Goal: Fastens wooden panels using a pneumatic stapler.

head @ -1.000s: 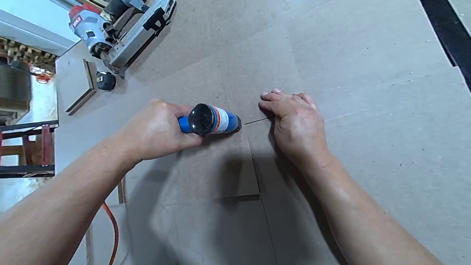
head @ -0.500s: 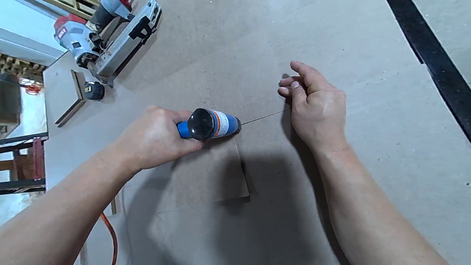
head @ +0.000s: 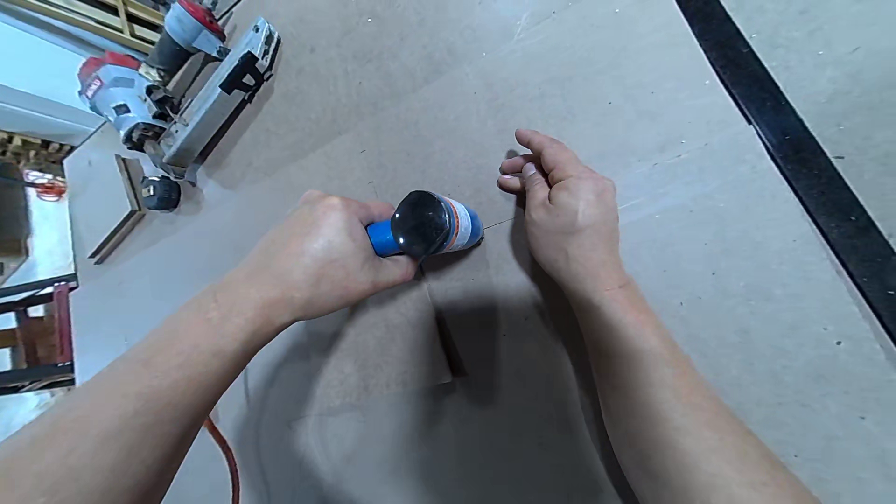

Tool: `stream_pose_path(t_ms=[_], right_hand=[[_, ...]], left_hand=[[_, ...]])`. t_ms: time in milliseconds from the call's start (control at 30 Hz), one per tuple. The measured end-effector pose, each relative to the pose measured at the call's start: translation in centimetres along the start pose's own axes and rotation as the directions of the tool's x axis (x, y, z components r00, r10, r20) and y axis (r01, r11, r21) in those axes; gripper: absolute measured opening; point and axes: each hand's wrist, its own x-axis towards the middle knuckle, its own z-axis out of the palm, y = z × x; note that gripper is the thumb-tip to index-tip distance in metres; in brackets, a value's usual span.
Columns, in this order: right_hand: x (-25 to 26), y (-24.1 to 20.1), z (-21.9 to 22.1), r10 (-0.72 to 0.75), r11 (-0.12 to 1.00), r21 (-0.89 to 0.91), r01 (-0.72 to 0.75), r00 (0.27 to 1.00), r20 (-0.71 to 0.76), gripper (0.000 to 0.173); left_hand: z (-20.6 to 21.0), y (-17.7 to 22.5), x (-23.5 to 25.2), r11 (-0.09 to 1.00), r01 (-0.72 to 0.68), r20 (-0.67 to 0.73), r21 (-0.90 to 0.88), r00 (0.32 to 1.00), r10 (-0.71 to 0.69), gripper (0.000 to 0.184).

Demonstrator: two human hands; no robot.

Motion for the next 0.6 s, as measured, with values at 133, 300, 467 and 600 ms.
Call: stream_pose_path(t_ms=[133, 300, 467, 600], right_hand=[[0.8, 0.5, -0.9, -0.02, 0.918, 0.39, 0.073, 0.99, -0.138, 0.037], [1.1, 0.7, -1.1, 0.045, 0.864, 0.499, 0.065, 0.978, -0.205, 0.04], [0.9, 0.6, -0.9, 0.012, 0.905, 0.42, 0.071, 0.981, -0.193, 0.039], [0.5, 0.7, -0.6, -0.055, 0.984, 0.166, 0.068, 0.995, -0.082, 0.035]], left_hand=[[0.0, 1.3, 0.9, 1.0, -0.028, -0.006, 0.007, 1.0, 0.028, 0.019], [-0.2, 2.9, 1.9, 0.999, -0.025, 0.016, 0.028, 1.0, 0.025, 0.019], [-0.5, 3.5, 1.3, 0.994, 0.082, 0.021, -0.067, 0.997, -0.081, 0.015], [0.0, 0.1, -6.8, 0.892, 0.275, -0.011, -0.359, 0.954, -0.299, 0.041]])
